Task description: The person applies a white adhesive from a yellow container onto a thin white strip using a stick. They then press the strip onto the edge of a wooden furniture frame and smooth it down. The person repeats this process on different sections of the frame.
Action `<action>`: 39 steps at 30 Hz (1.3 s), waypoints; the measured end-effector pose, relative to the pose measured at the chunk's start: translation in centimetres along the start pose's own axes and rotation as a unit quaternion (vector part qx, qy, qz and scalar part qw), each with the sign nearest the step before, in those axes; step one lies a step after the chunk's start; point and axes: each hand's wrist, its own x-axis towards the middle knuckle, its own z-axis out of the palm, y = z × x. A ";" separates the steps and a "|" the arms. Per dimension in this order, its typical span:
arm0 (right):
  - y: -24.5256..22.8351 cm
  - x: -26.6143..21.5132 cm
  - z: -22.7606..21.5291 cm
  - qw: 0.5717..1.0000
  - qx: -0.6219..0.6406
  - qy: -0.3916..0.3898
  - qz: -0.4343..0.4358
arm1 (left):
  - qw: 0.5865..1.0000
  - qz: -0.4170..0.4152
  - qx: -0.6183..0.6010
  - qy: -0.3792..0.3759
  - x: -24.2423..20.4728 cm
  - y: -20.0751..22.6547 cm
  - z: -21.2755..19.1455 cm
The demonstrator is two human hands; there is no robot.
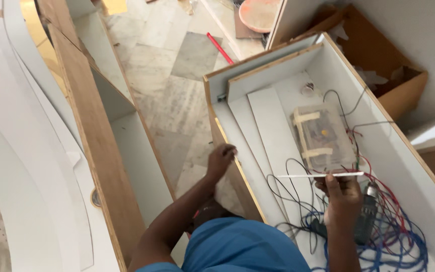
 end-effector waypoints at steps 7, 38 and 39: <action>1.5 -0.2 5.8 0.999 -0.035 -0.009 -0.004 | 0.951 0.206 0.171 0.154 12.5 7.1 -9.2; 2.4 1.3 19.1 0.995 -0.095 -0.018 -0.012 | 0.912 0.341 0.212 0.086 21.5 9.7 -13.6; 2.5 1.4 19.4 0.995 -0.098 -0.015 -0.009 | 0.919 0.321 0.210 0.088 21.7 9.5 -13.4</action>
